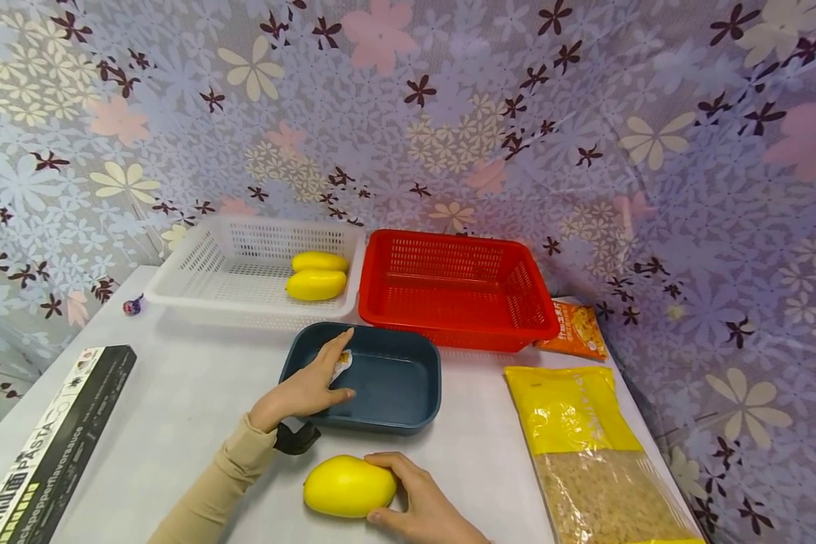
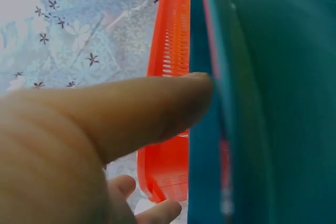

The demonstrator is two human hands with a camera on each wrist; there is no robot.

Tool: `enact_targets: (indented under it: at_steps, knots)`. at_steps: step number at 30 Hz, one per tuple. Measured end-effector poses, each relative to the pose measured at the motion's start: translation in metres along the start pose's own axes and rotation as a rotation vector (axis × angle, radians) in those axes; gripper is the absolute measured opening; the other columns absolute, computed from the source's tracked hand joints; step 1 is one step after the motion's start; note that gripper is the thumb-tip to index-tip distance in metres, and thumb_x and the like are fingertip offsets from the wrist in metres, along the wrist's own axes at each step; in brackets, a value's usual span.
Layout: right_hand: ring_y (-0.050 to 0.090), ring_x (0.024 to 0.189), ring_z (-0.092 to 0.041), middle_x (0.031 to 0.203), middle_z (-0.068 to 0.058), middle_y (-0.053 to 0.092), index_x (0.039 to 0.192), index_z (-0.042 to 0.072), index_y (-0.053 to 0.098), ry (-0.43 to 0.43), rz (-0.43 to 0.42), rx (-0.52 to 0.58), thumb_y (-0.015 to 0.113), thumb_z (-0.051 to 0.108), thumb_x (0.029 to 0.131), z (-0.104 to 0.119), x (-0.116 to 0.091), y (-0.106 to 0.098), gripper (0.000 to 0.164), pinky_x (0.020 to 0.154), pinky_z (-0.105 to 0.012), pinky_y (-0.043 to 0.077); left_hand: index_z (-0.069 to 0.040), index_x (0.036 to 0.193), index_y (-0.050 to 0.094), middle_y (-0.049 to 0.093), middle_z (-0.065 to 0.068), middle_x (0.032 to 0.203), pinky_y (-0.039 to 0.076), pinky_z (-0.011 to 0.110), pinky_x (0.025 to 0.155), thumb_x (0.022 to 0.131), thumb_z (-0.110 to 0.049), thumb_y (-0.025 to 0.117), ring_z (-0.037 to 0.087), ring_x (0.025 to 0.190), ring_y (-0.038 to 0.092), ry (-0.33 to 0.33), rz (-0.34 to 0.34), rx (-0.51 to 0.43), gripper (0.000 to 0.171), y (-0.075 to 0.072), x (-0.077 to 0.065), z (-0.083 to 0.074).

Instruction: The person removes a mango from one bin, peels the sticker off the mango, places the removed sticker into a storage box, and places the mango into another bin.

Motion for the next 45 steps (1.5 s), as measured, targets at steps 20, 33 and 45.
enact_targets:
  at_steps: [20,33,45]
  knots:
    - [0.052,0.122,-0.012,0.137,0.0,0.054,0.14,0.022,0.045,0.009,-0.022,-0.023,0.069,0.04,0.088,-0.003,-0.001,-0.002,0.059,0.106,-0.026,0.043,-0.008,0.156,0.012,0.027,0.024,0.155,0.039,0.057,0.107,0.093,-0.019,0.064,0.04,0.132,0.045,0.047,-0.085,-0.126,0.083,-0.006,0.01,-0.007]
    - [0.053,0.121,-0.012,0.138,0.001,0.054,0.14,0.026,0.045,0.027,-0.017,0.001,0.068,0.039,0.089,-0.006,0.0,0.0,0.057,0.106,-0.028,0.044,-0.004,0.151,0.026,0.031,0.021,0.152,0.042,0.055,0.105,0.091,-0.015,0.065,0.042,0.131,0.044,0.115,-0.223,-0.137,0.073,-0.013,0.021,-0.02]
    - [0.052,0.123,-0.013,0.139,0.001,0.053,0.14,0.027,0.044,0.035,-0.006,-0.011,0.066,0.04,0.09,-0.006,0.0,0.001,0.056,0.107,-0.031,0.043,-0.001,0.154,0.017,0.015,0.017,0.162,0.026,0.052,0.118,0.092,-0.019,0.064,0.034,0.148,0.022,0.118,-0.266,-0.08,0.08,-0.016,0.036,-0.036]
Point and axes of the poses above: each hand's wrist, its own x-axis towards the middle knuckle, its own y-axis out of the palm, z = x × y, the point moved 8 cm from there along x, towards the middle knuckle
